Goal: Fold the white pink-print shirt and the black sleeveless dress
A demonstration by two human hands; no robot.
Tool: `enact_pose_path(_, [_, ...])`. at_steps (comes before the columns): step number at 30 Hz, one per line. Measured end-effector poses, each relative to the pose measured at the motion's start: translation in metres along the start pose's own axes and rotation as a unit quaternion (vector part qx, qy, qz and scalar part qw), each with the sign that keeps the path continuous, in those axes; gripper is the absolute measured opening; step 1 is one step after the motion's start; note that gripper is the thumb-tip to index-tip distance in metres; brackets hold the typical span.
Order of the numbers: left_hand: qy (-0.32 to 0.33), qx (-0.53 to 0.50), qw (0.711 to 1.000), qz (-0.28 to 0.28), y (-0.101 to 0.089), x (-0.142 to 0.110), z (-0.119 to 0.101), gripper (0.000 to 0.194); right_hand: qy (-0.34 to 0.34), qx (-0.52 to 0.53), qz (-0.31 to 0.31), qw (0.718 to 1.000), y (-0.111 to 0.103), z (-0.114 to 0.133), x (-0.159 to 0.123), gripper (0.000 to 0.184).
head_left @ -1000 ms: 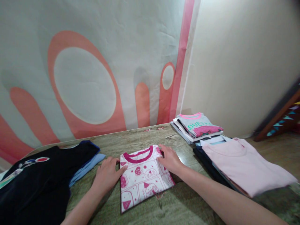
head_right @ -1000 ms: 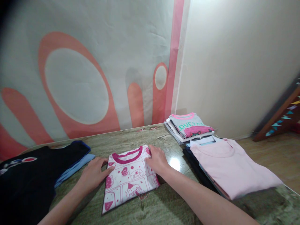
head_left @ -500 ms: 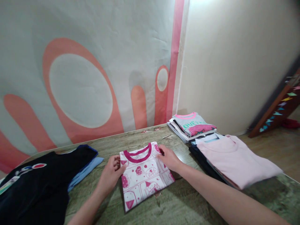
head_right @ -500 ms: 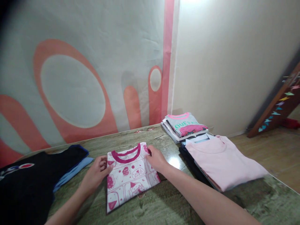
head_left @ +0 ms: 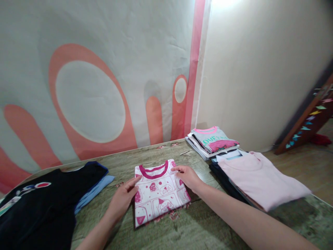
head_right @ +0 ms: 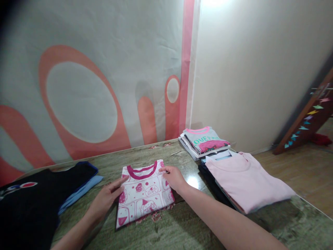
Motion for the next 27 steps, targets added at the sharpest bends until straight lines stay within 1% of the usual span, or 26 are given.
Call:
enact_pose_path(1, [0.003, -0.014, 1.0, -0.003, 0.001, -0.001, -0.002, 0.056, -0.023, -0.019, -0.004, 1.0, -0.001, 0.004, -0.002, 0.04])
enact_pose_path(3, [0.007, -0.039, 0.999, -0.014, 0.004, -0.002, -0.009, 0.06, -0.098, -0.048, -0.024, 0.994, -0.005, 0.018, -0.006, 0.046])
enact_pose_path(5, [0.017, -0.062, 0.997, -0.034, 0.007, -0.001, -0.022, 0.062, -0.171, -0.068, -0.043, 0.982, -0.015, 0.037, -0.008, 0.048])
enact_pose_path(6, [0.024, -0.075, 0.996, -0.044, 0.01, 0.001, -0.032, 0.062, -0.194, -0.077, -0.052, 0.977, -0.023, 0.048, -0.008, 0.049])
enact_pose_path(8, [0.038, -0.11, 0.992, -0.048, 0.018, 0.008, -0.056, 0.065, -0.225, -0.089, -0.07, 0.968, -0.044, 0.068, -0.005, 0.05])
enact_pose_path(10, [0.04, -0.154, 0.987, -0.023, 0.033, 0.018, -0.084, 0.069, -0.245, -0.1, -0.094, 0.96, -0.074, 0.084, 0.003, 0.049])
enact_pose_path(11, [0.036, -0.175, 0.984, -0.007, 0.043, 0.024, -0.099, 0.071, -0.242, -0.102, -0.107, 0.959, -0.091, 0.089, 0.008, 0.047])
enact_pose_path(12, [0.034, -0.195, 0.98, 0.007, 0.055, 0.03, -0.113, 0.074, -0.23, -0.102, -0.118, 0.961, -0.11, 0.092, 0.014, 0.045])
enact_pose_path(14, [0.037, -0.228, 0.973, 0.028, 0.084, 0.044, -0.141, 0.076, -0.171, -0.095, -0.127, 0.972, -0.148, 0.092, 0.027, 0.046])
enact_pose_path(17, [0.038, -0.271, 0.959, 0.072, 0.136, 0.069, -0.176, 0.075, -0.112, -0.056, -0.157, 0.98, -0.206, 0.086, 0.047, 0.047])
enact_pose_path(19, [0.033, -0.28, 0.956, 0.086, 0.173, 0.088, -0.194, 0.075, -0.083, -0.026, -0.177, 0.98, -0.243, 0.082, 0.063, 0.047])
enact_pose_path(21, [0.021, -0.282, 0.954, 0.098, 0.21, 0.108, -0.208, 0.075, -0.054, -0.012, -0.189, 0.98, -0.275, 0.078, 0.079, 0.047])
enact_pose_path(23, [0.014, -0.275, 0.957, 0.09, 0.242, 0.127, -0.219, 0.074, -0.035, -0.009, -0.194, 0.98, -0.302, 0.074, 0.095, 0.047])
enact_pose_path(25, [0.008, -0.263, 0.961, 0.082, 0.269, 0.145, -0.226, 0.074, -0.022, -0.019, -0.206, 0.978, -0.324, 0.069, 0.111, 0.048])
enact_pose_path(27, [0.003, -0.255, 0.964, 0.08, 0.292, 0.16, -0.229, 0.077, -0.015, -0.038, -0.226, 0.973, -0.34, 0.063, 0.127, 0.047])
Point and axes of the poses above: each hand's wrist, its own x-axis towards the middle knuckle, its own y-axis out of the palm, z = x × y, the point moved 2 cm from there along x, towards the middle knuckle, and after that the axes turned 6 degrees about -z, right-handed, at the moved point
